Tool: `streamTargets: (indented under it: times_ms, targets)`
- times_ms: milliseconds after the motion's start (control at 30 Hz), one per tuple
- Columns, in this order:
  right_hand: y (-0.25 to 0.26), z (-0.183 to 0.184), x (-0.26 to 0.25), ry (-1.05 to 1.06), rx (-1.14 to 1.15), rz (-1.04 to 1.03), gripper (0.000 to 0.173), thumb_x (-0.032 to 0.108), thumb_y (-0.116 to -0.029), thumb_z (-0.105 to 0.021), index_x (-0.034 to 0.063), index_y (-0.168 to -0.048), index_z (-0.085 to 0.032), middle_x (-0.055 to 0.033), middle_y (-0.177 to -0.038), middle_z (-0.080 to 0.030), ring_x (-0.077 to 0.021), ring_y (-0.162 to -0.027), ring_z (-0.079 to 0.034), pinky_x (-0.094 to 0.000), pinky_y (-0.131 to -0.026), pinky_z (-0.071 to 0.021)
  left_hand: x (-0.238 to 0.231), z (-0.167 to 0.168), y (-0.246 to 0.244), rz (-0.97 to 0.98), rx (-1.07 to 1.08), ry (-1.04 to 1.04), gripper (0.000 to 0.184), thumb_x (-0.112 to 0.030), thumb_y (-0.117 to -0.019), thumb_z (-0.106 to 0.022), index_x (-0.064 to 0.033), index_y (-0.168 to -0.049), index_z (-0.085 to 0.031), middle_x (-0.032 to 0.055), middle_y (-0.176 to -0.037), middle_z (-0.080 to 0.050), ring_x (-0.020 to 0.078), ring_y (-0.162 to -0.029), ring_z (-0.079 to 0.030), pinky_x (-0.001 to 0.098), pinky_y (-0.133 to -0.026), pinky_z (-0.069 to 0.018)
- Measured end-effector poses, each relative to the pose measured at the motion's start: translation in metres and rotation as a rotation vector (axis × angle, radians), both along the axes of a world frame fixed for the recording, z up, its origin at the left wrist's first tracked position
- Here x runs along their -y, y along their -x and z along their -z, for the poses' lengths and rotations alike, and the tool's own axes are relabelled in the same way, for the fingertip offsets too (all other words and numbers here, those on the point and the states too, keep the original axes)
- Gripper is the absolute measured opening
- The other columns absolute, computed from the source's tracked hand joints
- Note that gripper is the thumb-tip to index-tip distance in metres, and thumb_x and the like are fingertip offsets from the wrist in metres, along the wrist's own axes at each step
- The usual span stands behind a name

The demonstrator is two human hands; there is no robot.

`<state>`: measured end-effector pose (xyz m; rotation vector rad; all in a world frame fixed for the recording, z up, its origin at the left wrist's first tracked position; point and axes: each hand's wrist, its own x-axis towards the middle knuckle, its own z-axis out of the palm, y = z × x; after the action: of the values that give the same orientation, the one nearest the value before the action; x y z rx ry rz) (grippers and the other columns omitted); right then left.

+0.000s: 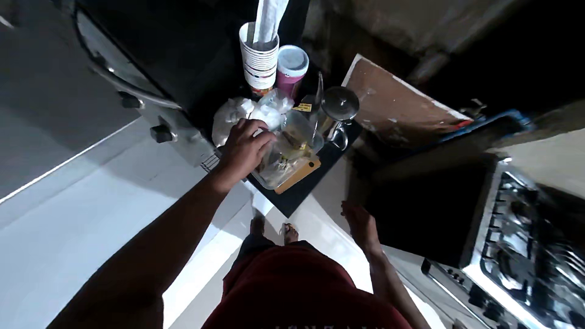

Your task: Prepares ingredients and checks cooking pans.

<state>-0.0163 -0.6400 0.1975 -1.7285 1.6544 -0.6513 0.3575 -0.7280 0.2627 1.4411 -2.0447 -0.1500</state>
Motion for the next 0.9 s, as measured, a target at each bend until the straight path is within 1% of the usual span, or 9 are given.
streamTargets:
  times_ms: [133,267,333,433,533,633,700,800,900]
  targets:
    - [-0.05,-0.059,0.021,0.232,-0.059,-0.062,0.027,0.013,-0.1015,-0.058,-0.0037,-0.119,-0.071,-0.0169,-0.113,-0.073,-0.0183,-0.094,-0.073,-0.0321,-0.084,-0.0611,0.024,0.002,-0.011,0.143,-0.006,-0.02,0.019,-0.016,-0.1021,-0.06,-0.0088,-0.111,-0.075,0.0157,-0.122,-0.068,0.0393,-0.118,-0.06,0.0577,-0.1,-0.0461]
    - [-0.088,-0.088,0.051,0.346,-0.084,-0.094,0.024,0.011,-0.0989,-0.06,-0.0017,-0.115,-0.072,-0.0161,-0.109,-0.072,-0.0171,-0.093,-0.072,-0.0313,-0.084,-0.061,0.035,0.005,-0.019,0.245,-0.049,-0.068,0.016,-0.011,-0.0998,-0.062,-0.0085,-0.108,-0.076,0.0149,-0.121,-0.069,0.0379,-0.118,-0.061,0.0575,-0.1,-0.047]
    - [-0.103,-0.096,0.06,0.283,-0.049,-0.09,0.028,0.013,-0.097,-0.066,0.0019,-0.123,-0.069,-0.0142,-0.116,-0.069,-0.0163,-0.094,-0.071,-0.0317,-0.081,-0.0613,0.036,0.01,-0.025,0.244,-0.113,-0.094,0.016,-0.009,-0.0993,-0.062,-0.0068,-0.108,-0.075,0.0147,-0.117,-0.071,0.0363,-0.117,-0.063,0.0561,-0.1,-0.0478]
    - [-0.125,-0.099,0.076,0.183,0.001,-0.093,0.058,0.017,-0.0896,-0.079,0.0087,-0.143,-0.057,-0.0152,-0.138,-0.057,-0.0175,-0.098,-0.069,-0.0331,-0.079,-0.0614,0.038,0.011,-0.035,0.219,-0.21,-0.14,0.018,-0.009,-0.0999,-0.061,-0.0048,-0.111,-0.074,0.0162,-0.115,-0.071,0.0351,-0.115,-0.063,0.0527,-0.103,-0.0472]
    - [-0.136,-0.098,0.095,0.124,-0.013,-0.158,0.073,0.019,-0.09,-0.08,0.0165,-0.154,-0.045,-0.015,-0.151,-0.046,-0.0182,-0.093,-0.068,-0.0336,-0.073,-0.0607,0.039,0.009,-0.042,0.212,-0.297,-0.199,0.018,-0.009,-0.1006,-0.06,-0.0024,-0.113,-0.072,0.0174,-0.114,-0.07,0.0329,-0.113,-0.065,0.0507,-0.101,-0.0493]
    - [-0.14,-0.093,0.116,0.175,-0.018,-0.243,0.035,0.014,-0.0948,-0.073,0.0077,-0.129,-0.069,-0.0166,-0.139,-0.057,-0.019,-0.093,-0.069,-0.0321,-0.073,-0.0609,0.041,0.008,-0.045,0.224,-0.348,-0.236,0.018,-0.008,-0.101,-0.06,-0.0003,-0.114,-0.07,0.0172,-0.114,-0.069,0.027,-0.107,-0.068,0.0451,-0.099,-0.0542]
    - [-0.141,-0.093,0.128,0.222,-0.007,-0.256,0.022,0.015,-0.0981,-0.067,0.0027,-0.115,-0.073,-0.0162,-0.128,-0.064,-0.0154,-0.092,-0.069,-0.0278,-0.075,-0.0599,0.043,0.007,-0.044,0.225,-0.371,-0.232,0.019,-0.008,-0.1007,-0.06,0.0001,-0.115,-0.069,0.0171,-0.113,-0.069,0.0244,-0.104,-0.069,0.0412,-0.097,-0.0555]
    - [-0.143,-0.101,0.136,0.209,0.003,-0.234,0.021,0.016,-0.1015,-0.063,0.0024,-0.114,-0.071,-0.0125,-0.119,-0.067,-0.0101,-0.079,-0.069,-0.0255,-0.067,-0.0601,0.044,0.005,-0.041,0.212,-0.393,-0.232,0.019,-0.008,-0.1009,-0.06,0.0003,-0.115,-0.069,0.0166,-0.113,-0.069,0.0219,-0.102,-0.069,0.0377,-0.095,-0.0559]
    - [-0.142,-0.107,0.142,0.225,-0.015,-0.228,0.02,0.016,-0.102,-0.061,0.0031,-0.114,-0.071,-0.0098,-0.105,-0.071,-0.0099,-0.077,-0.068,-0.0278,-0.072,-0.0593,0.044,0.005,-0.038,0.179,-0.4,-0.237,0.021,-0.01,-0.1018,-0.06,-0.0012,-0.119,-0.068,0.0161,-0.115,-0.069,0.0204,-0.099,-0.069,0.0364,-0.091,-0.0567]
